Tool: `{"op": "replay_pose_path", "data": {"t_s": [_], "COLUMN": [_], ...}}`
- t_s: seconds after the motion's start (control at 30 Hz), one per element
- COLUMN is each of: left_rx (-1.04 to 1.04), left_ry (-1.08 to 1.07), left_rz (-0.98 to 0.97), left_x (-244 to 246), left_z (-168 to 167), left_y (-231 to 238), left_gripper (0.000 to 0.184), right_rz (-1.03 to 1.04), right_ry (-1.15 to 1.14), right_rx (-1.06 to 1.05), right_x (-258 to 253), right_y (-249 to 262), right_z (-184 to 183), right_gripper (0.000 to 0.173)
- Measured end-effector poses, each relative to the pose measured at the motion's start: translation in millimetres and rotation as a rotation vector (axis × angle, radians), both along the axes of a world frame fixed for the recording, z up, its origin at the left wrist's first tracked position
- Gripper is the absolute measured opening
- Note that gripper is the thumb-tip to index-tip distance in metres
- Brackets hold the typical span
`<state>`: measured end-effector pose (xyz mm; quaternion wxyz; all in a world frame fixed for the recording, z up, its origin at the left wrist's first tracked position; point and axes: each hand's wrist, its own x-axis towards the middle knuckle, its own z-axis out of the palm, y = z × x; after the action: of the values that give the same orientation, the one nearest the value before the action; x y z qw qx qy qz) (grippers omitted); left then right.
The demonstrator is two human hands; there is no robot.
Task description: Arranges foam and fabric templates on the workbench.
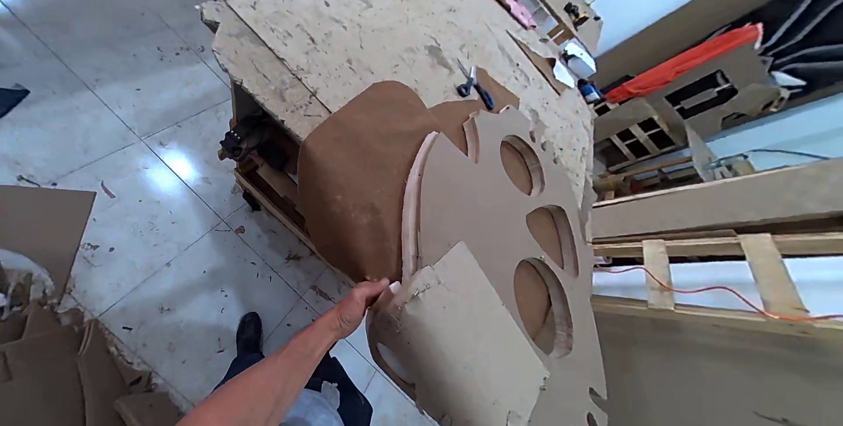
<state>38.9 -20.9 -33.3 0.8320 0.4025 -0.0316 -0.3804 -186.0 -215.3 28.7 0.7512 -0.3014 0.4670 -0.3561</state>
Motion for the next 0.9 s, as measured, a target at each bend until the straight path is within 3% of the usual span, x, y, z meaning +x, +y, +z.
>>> {"op": "replay_pose_path", "data": {"t_s": [0.07, 0.17, 0.27, 0.37, 0.47, 0.6, 0.7, 0.9], "left_rx": [0.074, 0.162, 0.208, 0.257, 0.260, 0.215, 0.207, 0.270], "left_ry": [0.101, 0.099, 0.114, 0.160, 0.202, 0.223, 0.251, 0.225], "left_rz": [0.029, 0.041, 0.056, 0.069, 0.103, 0.110, 0.123, 0.118], "left_x": [3.4, 10.1, 11.9, 10.3, 5.2, 6.1, 10.2, 12.1], "left_z": [1.6, 4.6, 5.9, 11.6, 16.1, 11.6, 13.5, 23.3], "left_y": [-5.1, -6.8, -6.3, -5.3, -11.5, -14.2, -16.2, -19.5], "left_gripper": [0.052, 0.051, 0.050, 0.054, 0.051, 0.048, 0.047, 0.045], "right_rz": [-0.076, -0.068, -0.117, -0.059, -0.119, -0.208, -0.242, -0.347], "right_ry": [0.139, 0.032, 0.106, 0.069, 0.096, -0.078, -0.207, -0.210], "right_rx": [0.019, -0.031, -0.018, 0.003, 0.063, 0.129, 0.165, 0.203], "right_x": [18.8, -2.1, 8.0, -8.8, -5.1, -2.7, -5.2, -10.9], "right_y": [16.4, 0.3, 3.1, -16.7, -22.1, -34.5, -47.9, -48.7], "right_z": [24.5, 0.4, 7.7, -22.4, -18.9, -12.6, -13.8, -22.6], "right_gripper": [0.046, 0.049, 0.048, 0.044, 0.046, 0.033, 0.032, 0.033]}}
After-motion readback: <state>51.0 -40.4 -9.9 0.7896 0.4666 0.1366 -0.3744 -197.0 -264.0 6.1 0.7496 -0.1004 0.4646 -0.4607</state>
